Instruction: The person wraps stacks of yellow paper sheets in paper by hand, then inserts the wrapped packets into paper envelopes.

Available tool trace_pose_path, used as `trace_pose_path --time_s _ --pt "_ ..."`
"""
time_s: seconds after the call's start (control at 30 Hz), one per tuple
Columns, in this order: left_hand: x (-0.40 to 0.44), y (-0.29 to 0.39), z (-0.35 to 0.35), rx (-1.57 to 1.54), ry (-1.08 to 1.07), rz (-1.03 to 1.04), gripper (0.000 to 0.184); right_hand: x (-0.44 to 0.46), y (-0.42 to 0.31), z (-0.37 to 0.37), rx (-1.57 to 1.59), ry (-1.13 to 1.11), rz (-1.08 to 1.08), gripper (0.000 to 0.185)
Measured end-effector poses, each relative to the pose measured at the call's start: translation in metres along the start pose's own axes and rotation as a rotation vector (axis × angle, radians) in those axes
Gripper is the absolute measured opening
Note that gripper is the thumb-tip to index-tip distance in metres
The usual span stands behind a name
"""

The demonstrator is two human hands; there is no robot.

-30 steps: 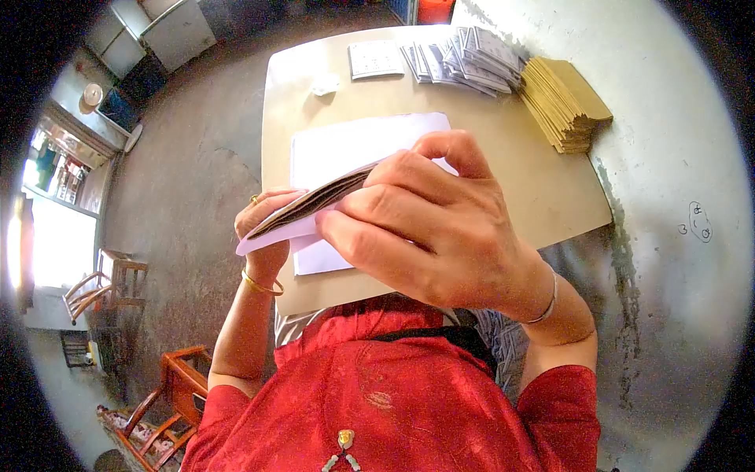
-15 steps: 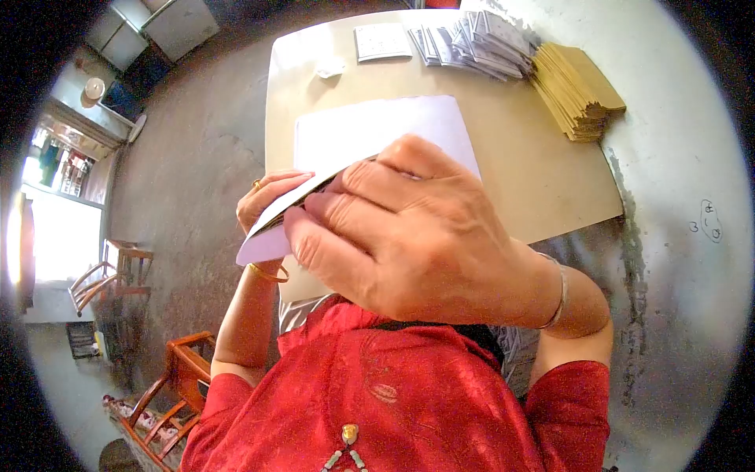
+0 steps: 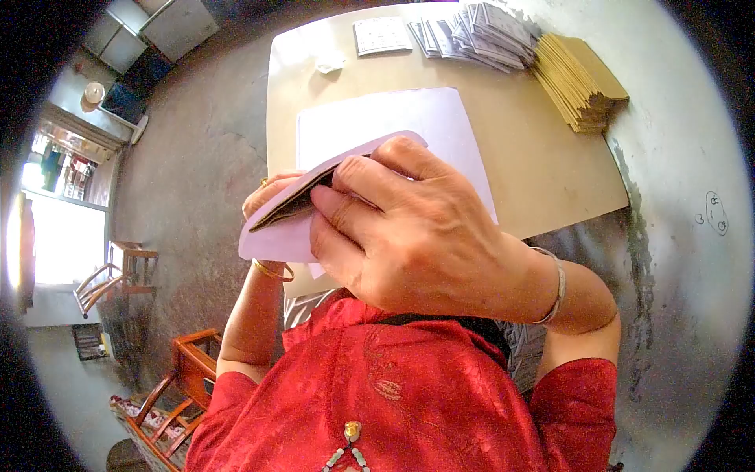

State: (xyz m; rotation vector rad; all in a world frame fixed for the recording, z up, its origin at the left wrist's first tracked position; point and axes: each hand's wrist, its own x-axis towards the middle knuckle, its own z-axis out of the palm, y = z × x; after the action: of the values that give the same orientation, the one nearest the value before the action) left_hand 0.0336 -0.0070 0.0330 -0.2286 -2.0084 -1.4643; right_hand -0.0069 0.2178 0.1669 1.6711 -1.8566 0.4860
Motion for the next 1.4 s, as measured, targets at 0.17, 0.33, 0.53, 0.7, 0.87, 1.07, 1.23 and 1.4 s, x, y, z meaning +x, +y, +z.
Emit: trace_pose_path --time_s 0.17,0.33,0.53,0.7,0.87,1.07,1.23,1.4 --pt "-0.001 -0.001 0.001 0.076 0.011 -0.024 0.025 0.002 0.005 -0.003 0.09 -0.13 0.019 0.028" --pt "-0.001 0.005 0.004 0.205 0.013 0.046 0.025 0.004 0.018 0.006 0.144 -0.175 0.034 0.018" --pt "-0.003 0.005 0.005 0.21 0.008 0.025 0.026 0.007 0.027 -0.004 0.24 -0.361 0.057 0.012" --pt "-0.006 -0.003 0.007 0.237 0.034 -0.016 0.023 0.011 0.037 -0.001 0.366 -0.355 0.098 0.008" --pt "-0.011 -0.008 0.009 0.23 0.028 -0.064 0.021 0.015 0.042 0.004 0.451 -0.322 0.152 0.007" --pt "-0.011 -0.011 0.008 0.255 -0.013 -0.085 0.02 0.019 0.039 0.008 0.391 -0.351 0.229 0.012" --pt "-0.016 -0.023 0.01 0.1 0.048 -0.24 0.017 0.021 0.033 0.03 0.064 0.052 0.101 0.013" --pt "-0.016 -0.021 0.023 -0.12 0.131 -0.283 0.016 0.02 0.029 0.028 -0.198 0.168 0.01 0.016"
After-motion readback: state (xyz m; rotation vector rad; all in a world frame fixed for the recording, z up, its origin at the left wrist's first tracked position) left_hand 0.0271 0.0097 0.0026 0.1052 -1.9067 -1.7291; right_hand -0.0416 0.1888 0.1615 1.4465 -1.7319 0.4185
